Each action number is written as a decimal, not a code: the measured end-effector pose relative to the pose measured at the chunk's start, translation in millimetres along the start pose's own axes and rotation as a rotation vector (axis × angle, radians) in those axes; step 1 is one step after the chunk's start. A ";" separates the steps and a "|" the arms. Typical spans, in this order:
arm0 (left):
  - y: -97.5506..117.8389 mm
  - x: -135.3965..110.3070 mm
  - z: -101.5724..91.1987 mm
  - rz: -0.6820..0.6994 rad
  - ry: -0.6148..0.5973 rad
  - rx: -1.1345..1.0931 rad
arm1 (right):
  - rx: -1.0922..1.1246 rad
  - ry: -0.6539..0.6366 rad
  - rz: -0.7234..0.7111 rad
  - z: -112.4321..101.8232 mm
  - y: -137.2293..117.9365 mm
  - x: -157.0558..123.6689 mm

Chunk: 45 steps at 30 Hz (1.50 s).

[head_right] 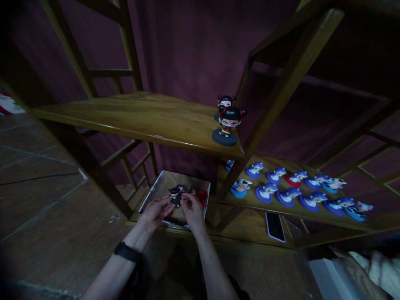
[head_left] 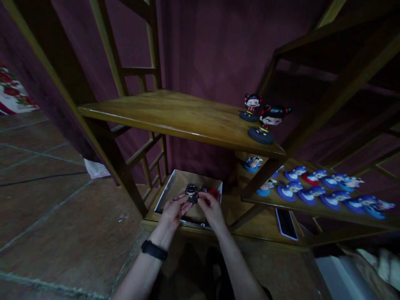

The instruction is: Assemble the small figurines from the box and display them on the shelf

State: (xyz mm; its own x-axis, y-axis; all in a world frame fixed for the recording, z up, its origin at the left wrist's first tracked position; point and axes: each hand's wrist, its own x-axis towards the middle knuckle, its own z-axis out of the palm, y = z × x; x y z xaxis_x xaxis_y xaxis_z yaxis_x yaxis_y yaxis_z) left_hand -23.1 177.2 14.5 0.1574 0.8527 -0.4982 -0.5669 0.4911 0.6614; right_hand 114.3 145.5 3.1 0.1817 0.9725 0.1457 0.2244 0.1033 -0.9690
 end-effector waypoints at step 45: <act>-14.8 -13.0 7.7 -0.024 -0.086 -0.002 | 0.364 -0.047 0.203 -3.9 -6.3 -2.7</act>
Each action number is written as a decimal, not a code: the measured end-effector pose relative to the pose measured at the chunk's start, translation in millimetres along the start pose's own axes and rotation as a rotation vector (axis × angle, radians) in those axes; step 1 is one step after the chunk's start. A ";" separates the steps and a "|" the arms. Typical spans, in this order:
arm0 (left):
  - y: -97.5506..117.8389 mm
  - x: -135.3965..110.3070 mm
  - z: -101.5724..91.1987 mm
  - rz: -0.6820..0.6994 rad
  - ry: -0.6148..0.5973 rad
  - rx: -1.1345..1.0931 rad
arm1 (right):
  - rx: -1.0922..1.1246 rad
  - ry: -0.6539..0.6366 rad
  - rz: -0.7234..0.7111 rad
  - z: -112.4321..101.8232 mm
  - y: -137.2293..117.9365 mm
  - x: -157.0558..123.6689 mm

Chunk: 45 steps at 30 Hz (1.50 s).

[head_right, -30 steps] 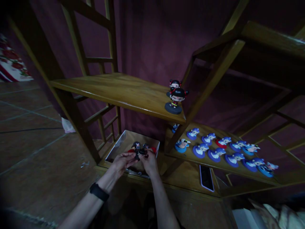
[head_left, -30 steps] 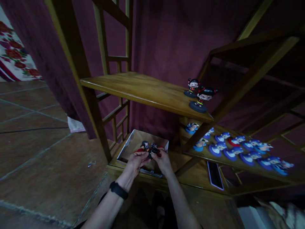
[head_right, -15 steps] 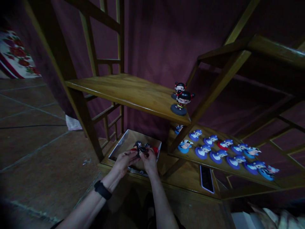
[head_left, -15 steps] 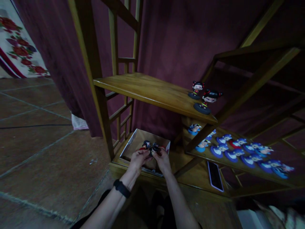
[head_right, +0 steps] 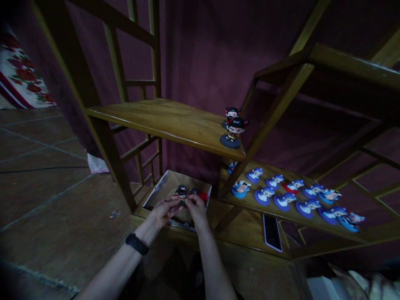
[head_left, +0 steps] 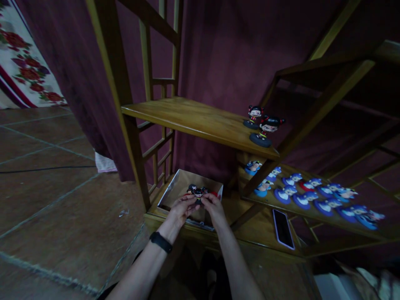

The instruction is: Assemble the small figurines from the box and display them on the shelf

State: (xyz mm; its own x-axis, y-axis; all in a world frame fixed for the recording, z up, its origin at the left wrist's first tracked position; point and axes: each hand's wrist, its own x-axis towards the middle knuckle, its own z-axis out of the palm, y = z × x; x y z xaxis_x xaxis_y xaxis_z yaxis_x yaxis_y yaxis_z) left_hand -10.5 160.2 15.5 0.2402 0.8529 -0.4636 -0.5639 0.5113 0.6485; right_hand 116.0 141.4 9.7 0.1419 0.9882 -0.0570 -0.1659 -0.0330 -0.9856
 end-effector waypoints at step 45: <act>-34.7 -80.6 -7.0 0.281 -0.069 0.204 | 0.110 -0.101 -0.115 -6.6 -1.1 -82.4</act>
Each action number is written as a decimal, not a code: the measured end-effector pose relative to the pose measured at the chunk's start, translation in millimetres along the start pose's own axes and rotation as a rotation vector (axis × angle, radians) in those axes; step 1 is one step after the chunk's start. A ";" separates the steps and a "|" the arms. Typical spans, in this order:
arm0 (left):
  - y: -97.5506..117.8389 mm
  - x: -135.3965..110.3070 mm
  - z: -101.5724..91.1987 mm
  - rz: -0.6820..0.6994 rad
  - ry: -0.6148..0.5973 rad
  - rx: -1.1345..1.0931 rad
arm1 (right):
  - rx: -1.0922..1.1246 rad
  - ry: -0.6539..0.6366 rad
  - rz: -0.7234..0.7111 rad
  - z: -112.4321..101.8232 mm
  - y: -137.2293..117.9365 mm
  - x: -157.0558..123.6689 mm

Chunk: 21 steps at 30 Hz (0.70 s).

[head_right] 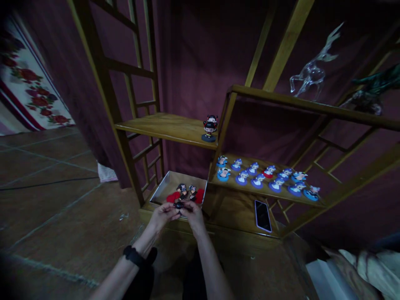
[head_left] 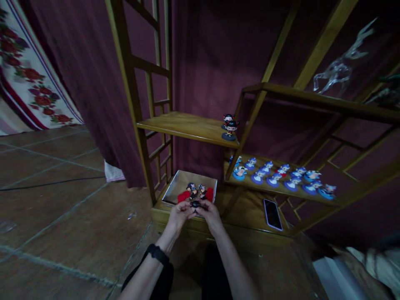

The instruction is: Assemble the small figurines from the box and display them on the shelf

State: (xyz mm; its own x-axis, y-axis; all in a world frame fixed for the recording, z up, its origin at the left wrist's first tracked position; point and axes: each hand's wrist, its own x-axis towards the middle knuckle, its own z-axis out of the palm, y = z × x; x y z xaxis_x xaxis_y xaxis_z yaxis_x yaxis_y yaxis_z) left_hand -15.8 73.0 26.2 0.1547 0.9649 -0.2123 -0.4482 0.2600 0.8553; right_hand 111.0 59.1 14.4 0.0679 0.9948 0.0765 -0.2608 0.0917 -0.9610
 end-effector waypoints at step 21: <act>-35.4 -68.7 -19.5 -0.143 0.035 0.034 | 0.179 0.119 0.295 1.7 12.2 -77.2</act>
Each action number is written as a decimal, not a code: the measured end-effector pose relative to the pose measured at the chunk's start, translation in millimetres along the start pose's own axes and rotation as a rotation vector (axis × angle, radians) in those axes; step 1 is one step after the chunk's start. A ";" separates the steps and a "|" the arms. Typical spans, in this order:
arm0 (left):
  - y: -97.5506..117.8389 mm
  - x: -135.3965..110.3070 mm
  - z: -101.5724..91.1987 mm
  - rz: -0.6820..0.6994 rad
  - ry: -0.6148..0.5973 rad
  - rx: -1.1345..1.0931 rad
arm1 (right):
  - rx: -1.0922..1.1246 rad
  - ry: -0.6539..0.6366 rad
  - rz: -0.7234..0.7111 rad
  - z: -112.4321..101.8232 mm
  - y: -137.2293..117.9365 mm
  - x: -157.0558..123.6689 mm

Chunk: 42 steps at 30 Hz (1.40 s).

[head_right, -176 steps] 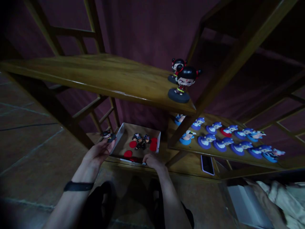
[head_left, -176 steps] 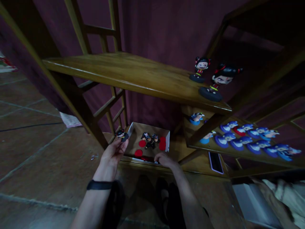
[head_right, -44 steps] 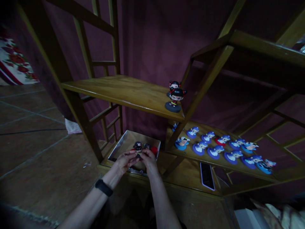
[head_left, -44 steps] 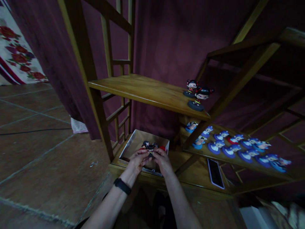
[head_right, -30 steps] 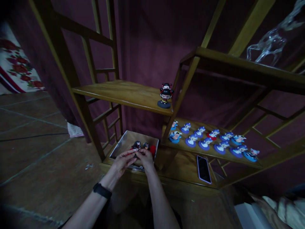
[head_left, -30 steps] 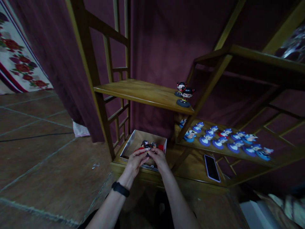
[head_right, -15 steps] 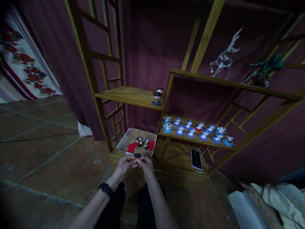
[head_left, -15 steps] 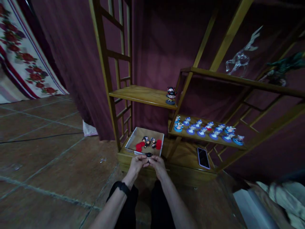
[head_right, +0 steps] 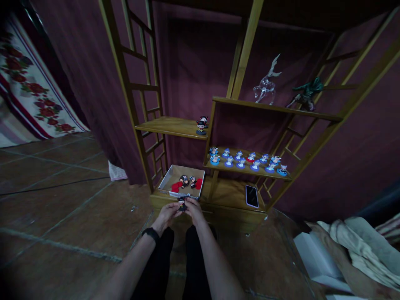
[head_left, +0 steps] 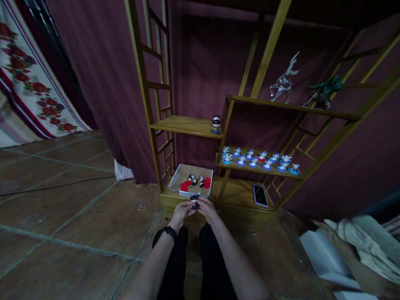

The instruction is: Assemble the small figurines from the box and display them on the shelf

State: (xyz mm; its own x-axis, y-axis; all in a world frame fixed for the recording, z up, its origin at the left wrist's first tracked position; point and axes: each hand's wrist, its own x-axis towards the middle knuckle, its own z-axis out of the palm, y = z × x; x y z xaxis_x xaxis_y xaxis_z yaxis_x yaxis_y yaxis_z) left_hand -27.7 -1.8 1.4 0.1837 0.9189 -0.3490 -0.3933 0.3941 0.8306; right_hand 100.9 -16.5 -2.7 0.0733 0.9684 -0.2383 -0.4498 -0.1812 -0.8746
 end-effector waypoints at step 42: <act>-3.2 20.9 -14.2 -0.049 0.030 -0.026 | -0.095 -0.047 0.021 1.8 13.0 15.9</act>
State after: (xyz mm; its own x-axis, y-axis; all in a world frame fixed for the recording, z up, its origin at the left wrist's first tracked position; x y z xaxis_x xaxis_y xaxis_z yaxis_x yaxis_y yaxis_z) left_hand -35.5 16.3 -14.8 0.1763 0.8984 -0.4023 -0.4083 0.4386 0.8006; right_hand 94.6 -3.2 -17.1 0.0218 0.9709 -0.2386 -0.3642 -0.2146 -0.9063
